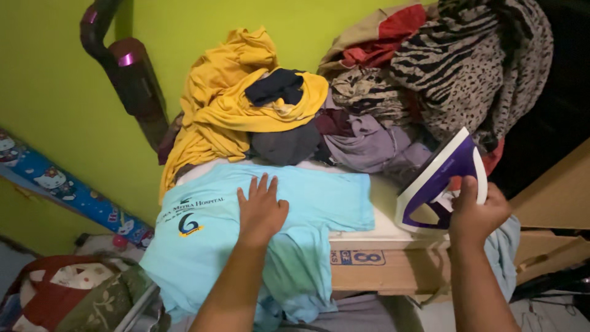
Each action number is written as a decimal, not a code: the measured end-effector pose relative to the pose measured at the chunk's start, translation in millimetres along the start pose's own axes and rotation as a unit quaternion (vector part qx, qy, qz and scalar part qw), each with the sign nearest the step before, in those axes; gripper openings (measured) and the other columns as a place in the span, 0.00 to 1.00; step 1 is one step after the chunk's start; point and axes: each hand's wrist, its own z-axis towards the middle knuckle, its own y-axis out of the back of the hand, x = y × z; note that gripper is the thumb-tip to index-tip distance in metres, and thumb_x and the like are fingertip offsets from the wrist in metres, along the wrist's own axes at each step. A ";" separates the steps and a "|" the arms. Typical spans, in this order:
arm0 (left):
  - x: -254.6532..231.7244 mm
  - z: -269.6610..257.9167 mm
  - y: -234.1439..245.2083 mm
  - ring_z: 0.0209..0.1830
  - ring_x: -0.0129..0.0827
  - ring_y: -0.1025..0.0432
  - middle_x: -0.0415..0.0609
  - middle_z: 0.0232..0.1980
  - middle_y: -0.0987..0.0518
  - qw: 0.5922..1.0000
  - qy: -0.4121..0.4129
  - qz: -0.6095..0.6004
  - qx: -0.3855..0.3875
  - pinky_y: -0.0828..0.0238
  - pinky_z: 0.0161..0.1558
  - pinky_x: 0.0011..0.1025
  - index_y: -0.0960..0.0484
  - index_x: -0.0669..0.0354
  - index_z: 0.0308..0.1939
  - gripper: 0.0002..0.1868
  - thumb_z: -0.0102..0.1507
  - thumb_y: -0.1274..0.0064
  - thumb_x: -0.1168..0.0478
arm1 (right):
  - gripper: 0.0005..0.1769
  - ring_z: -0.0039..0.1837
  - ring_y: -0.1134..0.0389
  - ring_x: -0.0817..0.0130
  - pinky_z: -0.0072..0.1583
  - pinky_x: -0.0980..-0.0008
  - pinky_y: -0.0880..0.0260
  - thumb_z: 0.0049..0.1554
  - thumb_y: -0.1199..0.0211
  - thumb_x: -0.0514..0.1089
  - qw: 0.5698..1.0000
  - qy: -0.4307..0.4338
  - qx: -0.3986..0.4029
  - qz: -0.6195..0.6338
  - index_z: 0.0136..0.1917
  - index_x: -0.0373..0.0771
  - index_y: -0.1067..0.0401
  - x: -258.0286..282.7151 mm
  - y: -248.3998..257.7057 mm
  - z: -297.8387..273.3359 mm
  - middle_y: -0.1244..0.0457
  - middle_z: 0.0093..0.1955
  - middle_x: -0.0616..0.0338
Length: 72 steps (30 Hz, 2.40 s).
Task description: The person irons a light blue t-shirt on a makeshift ironing board, smoothing it out and using a purple iron. They then pick up a yellow t-shirt from a pile of clothes and prepare to iron it.
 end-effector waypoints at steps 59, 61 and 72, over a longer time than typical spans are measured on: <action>-40.3 -75.3 30.9 0.61 0.44 0.28 0.51 0.56 0.19 0.957 -0.226 -0.172 -0.060 0.52 0.69 0.64 0.19 0.57 0.54 0.18 0.61 0.48 0.57 | 0.23 0.47 0.31 0.56 0.51 0.62 0.30 0.52 0.30 0.51 0.880 -0.015 0.430 -0.199 0.57 0.36 0.25 75.9 -94.0 -113.9 0.34 0.51 0.50; -8.4 -89.9 52.0 0.58 0.43 0.27 0.49 0.52 0.19 0.964 -0.188 -0.139 -0.127 0.48 0.69 0.61 0.18 0.55 0.50 0.15 0.60 0.43 0.58 | 0.26 0.50 0.31 0.53 0.53 0.59 0.30 0.51 0.30 0.51 0.875 0.025 0.428 -0.223 0.59 0.36 0.26 78.9 -96.0 -113.0 0.34 0.52 0.49; 27.3 -161.0 74.9 0.52 0.44 0.29 0.47 0.42 0.22 0.988 -0.146 -0.058 -0.014 0.48 0.65 0.59 0.19 0.54 0.36 0.18 0.45 0.30 0.57 | 0.20 0.56 0.29 0.45 0.58 0.52 0.30 0.56 0.33 0.52 0.818 0.004 0.451 -0.358 0.57 0.39 0.23 64.5 -128.8 -97.0 0.30 0.53 0.45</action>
